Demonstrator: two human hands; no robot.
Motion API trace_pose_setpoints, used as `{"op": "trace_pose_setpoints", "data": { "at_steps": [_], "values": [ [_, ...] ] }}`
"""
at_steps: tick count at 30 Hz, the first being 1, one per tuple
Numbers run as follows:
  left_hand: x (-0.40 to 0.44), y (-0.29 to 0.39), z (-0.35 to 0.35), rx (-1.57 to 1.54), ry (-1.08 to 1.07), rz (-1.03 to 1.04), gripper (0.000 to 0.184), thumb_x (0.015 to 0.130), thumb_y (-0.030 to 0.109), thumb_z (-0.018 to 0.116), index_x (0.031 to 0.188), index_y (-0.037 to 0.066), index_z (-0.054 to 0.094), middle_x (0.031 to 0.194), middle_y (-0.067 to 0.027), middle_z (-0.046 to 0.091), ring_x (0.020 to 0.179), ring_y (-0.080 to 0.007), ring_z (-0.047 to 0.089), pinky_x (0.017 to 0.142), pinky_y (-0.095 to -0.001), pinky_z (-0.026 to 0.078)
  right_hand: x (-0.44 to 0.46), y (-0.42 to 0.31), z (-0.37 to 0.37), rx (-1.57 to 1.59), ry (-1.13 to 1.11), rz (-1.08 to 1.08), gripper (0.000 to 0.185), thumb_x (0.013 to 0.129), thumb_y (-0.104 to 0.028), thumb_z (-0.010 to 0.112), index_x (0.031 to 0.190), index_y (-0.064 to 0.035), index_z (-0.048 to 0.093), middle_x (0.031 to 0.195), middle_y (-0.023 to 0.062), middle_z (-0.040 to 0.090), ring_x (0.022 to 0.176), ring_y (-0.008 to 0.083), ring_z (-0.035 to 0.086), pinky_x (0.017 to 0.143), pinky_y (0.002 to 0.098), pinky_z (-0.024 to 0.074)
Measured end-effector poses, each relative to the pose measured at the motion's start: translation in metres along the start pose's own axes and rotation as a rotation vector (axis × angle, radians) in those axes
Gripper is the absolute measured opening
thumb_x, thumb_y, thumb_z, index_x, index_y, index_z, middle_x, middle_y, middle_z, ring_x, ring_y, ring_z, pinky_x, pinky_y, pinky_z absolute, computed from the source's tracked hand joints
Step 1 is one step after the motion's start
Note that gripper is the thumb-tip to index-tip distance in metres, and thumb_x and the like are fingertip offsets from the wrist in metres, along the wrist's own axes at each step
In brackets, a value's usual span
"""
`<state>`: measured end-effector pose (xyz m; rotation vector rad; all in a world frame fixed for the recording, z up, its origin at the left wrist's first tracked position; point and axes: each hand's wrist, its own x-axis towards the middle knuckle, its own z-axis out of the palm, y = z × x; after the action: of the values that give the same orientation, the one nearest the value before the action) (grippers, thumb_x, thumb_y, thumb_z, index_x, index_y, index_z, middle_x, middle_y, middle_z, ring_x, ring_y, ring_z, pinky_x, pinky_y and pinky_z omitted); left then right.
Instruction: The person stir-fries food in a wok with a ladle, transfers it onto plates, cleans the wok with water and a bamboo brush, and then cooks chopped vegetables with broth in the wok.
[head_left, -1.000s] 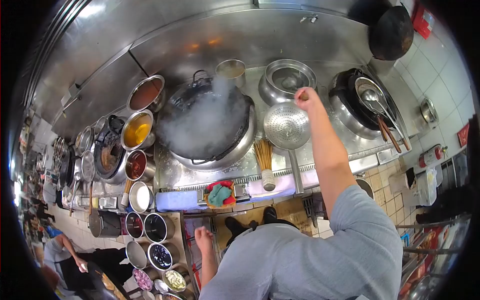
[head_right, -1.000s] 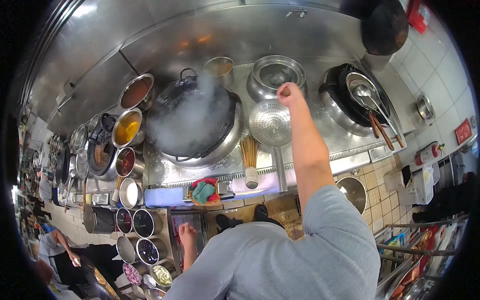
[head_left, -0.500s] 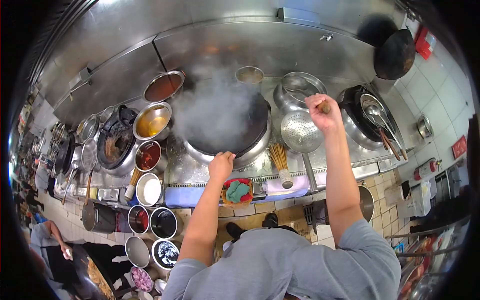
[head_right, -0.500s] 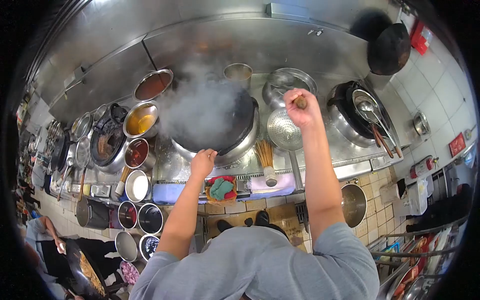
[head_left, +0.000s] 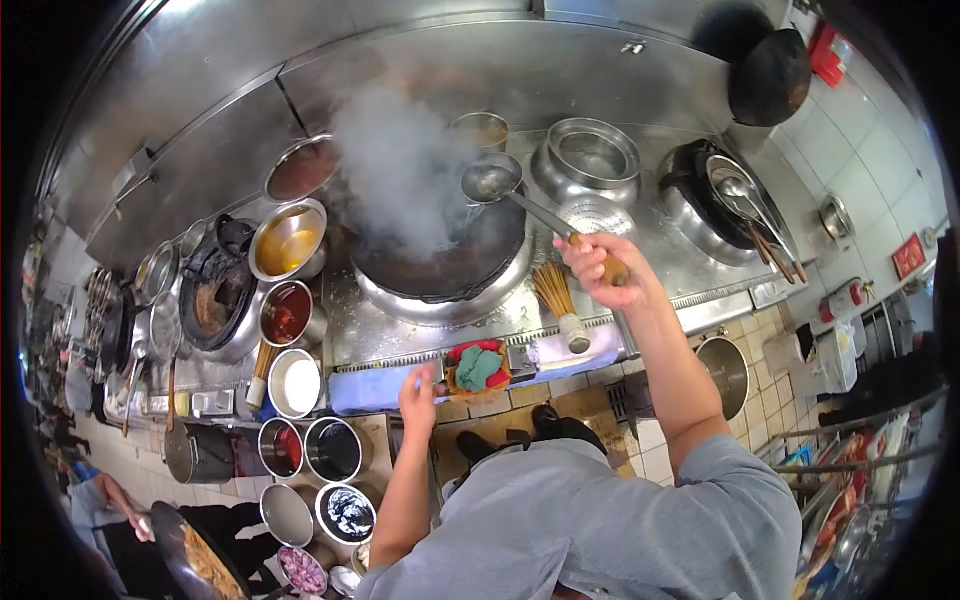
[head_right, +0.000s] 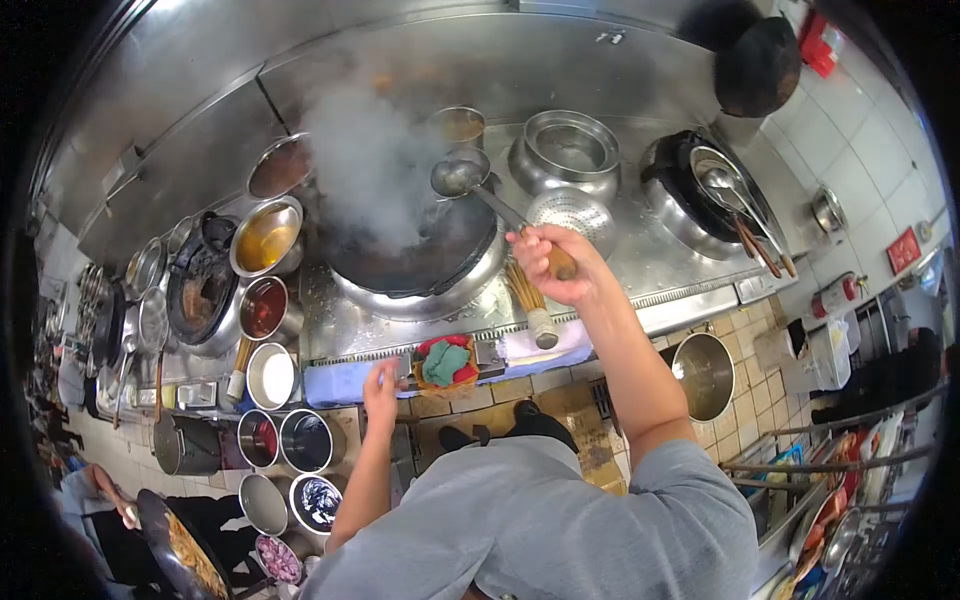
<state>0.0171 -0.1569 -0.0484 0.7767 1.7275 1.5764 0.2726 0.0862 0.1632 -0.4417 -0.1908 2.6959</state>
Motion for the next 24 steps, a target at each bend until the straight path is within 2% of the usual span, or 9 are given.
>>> {"op": "trace_pose_setpoints", "data": {
  "at_steps": [6, 7, 9, 13, 16, 18, 21, 22, 24],
  "values": [
    [-0.161, -0.136, -0.078, 0.301, 0.054, -0.294, 0.03, 0.089, 0.029, 0.052, 0.083, 0.001, 0.061, 0.069, -0.0023, 0.058, 0.062, -0.0095, 0.053, 0.059, -0.0253, 0.045, -0.008, -0.009, -0.027, -0.48, 0.15, -0.059, 0.018, 0.088, -0.011, 0.05, 0.105, -0.0038, 0.046, 0.068, 0.0017, 0.047, 0.049, 0.0072, 0.044, 0.042, 0.0214, 0.0386],
    [-0.194, -0.174, -0.101, 0.643, -0.131, -0.218, 0.032, 0.091, 0.034, 0.042, 0.099, 0.009, 0.061, 0.096, -0.01, 0.063, 0.09, -0.0269, 0.059, 0.077, -0.0399, 0.046, -0.014, -0.016, -0.031, -0.669, 0.172, -0.14, 0.018, 0.088, -0.011, 0.05, 0.105, -0.0049, 0.046, 0.067, 0.0022, 0.047, 0.049, 0.0081, 0.044, 0.041, 0.022, 0.0378],
    [-0.246, -0.197, -0.099, 0.803, -0.167, -0.265, 0.029, 0.091, 0.032, 0.044, 0.098, 0.009, 0.06, 0.093, -0.0085, 0.062, 0.087, -0.0245, 0.058, 0.073, -0.0374, 0.046, -0.017, -0.044, -0.058, -0.745, 0.199, -0.232, 0.02, 0.087, -0.011, 0.051, 0.106, -0.0055, 0.046, 0.066, 0.0011, 0.047, 0.049, 0.0085, 0.044, 0.041, 0.0221, 0.0366],
    [-0.296, -0.207, -0.056, 0.812, -0.151, -0.409, 0.024, 0.09, 0.028, 0.047, 0.096, 0.008, 0.059, 0.086, -0.0056, 0.059, 0.079, -0.0199, 0.056, 0.066, -0.0325, 0.044, 0.014, -0.127, -0.135, -2.179, 0.952, -0.861, 0.038, 0.081, -0.011, 0.053, 0.117, -0.0012, 0.042, 0.08, 0.0176, 0.063, 0.072, 0.0328, 0.063, 0.061, 0.0432, 0.0483],
    [-0.298, -0.202, -0.029, 0.761, -0.083, -0.382, 0.02, 0.089, 0.026, 0.05, 0.094, 0.008, 0.057, 0.081, -0.0033, 0.057, 0.073, -0.0164, 0.055, 0.061, -0.0287, 0.044, 0.044, -0.181, -0.139, -2.101, 1.19, -0.555, 0.041, 0.078, -0.009, 0.049, 0.117, 0.0011, 0.041, 0.089, 0.0264, 0.061, 0.086, 0.0417, 0.06, 0.075, 0.0485, 0.0451],
    [-0.296, -0.203, -0.02, 0.736, -0.029, -0.294, 0.018, 0.089, 0.024, 0.052, 0.093, 0.007, 0.057, 0.078, -0.0019, 0.056, 0.069, -0.014, 0.054, 0.058, -0.0263, 0.043, 0.083, -0.229, -0.187, -1.89, 1.189, -0.617, 0.015, 0.078, -0.007, 0.046, 0.085, 0.0051, 0.052, 0.075, 0.0207, 0.062, 0.065, 0.0346, 0.062, 0.055, 0.0429, 0.0488],
    [-0.27, -0.202, 0.006, 0.362, 0.174, -0.277, 0.015, 0.088, 0.022, 0.055, 0.092, 0.007, 0.055, 0.073, 0.0004, 0.054, 0.063, -0.0105, 0.052, 0.052, -0.0225, 0.042, 0.088, -0.283, -0.181, -0.555, 0.478, -0.327, 0.016, 0.072, -0.003, 0.047, 0.056, -0.004, 0.048, 0.051, 0.0061, 0.045, 0.044, 0.0203, 0.048, 0.041, 0.0317, 0.0409],
    [-0.252, -0.196, 0.017, -0.068, 0.329, -0.559, 0.013, 0.088, 0.021, 0.056, 0.09, 0.007, 0.056, 0.074, 0.0004, 0.055, 0.064, -0.0094, 0.053, 0.051, -0.0208, 0.041, 0.086, -0.294, -0.171, -0.089, 0.35, -0.27, 0.016, 0.07, -0.001, 0.048, 0.056, -0.0052, 0.043, 0.05, 0.0052, 0.042, 0.043, 0.0174, 0.047, 0.041, 0.0277, 0.0415],
    [-0.224, -0.129, 0.059, -0.098, 0.378, -0.656, 0.015, 0.088, 0.021, 0.056, 0.094, 0.007, 0.057, 0.076, 0.0, 0.057, 0.065, -0.0095, 0.055, 0.052, -0.0212, 0.041, 0.068, -0.294, -0.145, 0.215, 0.135, -0.225, 0.012, 0.069, 0.002, 0.044, 0.059, -0.0038, 0.042, 0.053, 0.0049, 0.044, 0.046, 0.0155, 0.048, 0.044, 0.0251, 0.0439]
  ]
}}
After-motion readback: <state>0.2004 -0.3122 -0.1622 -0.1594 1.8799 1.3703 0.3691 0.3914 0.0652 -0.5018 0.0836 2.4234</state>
